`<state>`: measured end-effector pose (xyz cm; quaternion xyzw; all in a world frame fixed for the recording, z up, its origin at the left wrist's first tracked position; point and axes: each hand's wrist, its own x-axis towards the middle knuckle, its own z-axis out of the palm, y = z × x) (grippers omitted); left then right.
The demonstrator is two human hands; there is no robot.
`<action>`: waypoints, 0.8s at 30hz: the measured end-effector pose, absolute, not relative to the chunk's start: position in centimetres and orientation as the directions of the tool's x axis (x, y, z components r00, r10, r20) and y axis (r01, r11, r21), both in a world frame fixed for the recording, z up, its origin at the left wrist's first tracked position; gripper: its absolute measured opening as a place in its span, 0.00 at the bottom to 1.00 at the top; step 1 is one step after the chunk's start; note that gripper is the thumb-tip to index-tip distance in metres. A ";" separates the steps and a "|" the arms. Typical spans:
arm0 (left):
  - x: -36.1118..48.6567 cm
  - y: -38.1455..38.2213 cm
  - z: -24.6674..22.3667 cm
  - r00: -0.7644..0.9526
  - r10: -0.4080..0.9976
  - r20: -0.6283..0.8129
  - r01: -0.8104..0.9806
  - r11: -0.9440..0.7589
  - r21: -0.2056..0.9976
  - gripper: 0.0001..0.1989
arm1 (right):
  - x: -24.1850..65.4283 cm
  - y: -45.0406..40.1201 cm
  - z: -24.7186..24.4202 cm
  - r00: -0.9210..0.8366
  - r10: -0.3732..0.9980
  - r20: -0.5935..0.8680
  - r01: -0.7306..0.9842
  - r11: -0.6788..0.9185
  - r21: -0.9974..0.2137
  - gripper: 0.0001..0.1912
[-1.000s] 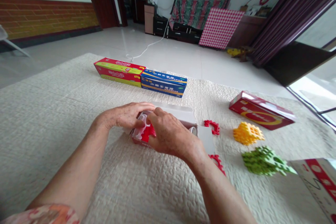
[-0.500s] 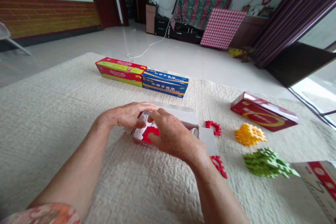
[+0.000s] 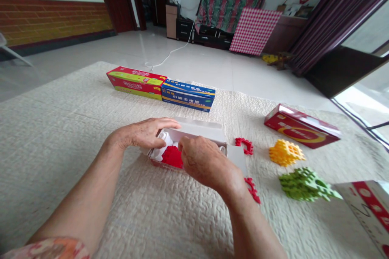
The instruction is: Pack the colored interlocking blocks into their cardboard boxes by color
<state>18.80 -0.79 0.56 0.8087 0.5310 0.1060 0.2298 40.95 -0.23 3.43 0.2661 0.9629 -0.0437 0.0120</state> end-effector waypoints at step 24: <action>18.7 -0.7 0.2 0.423 0.906 -0.022 0.792 -0.357 0.496 0.33 | 39.8 0.3 2.5 -0.793 0.606 -0.067 0.606 0.772 -0.191 0.10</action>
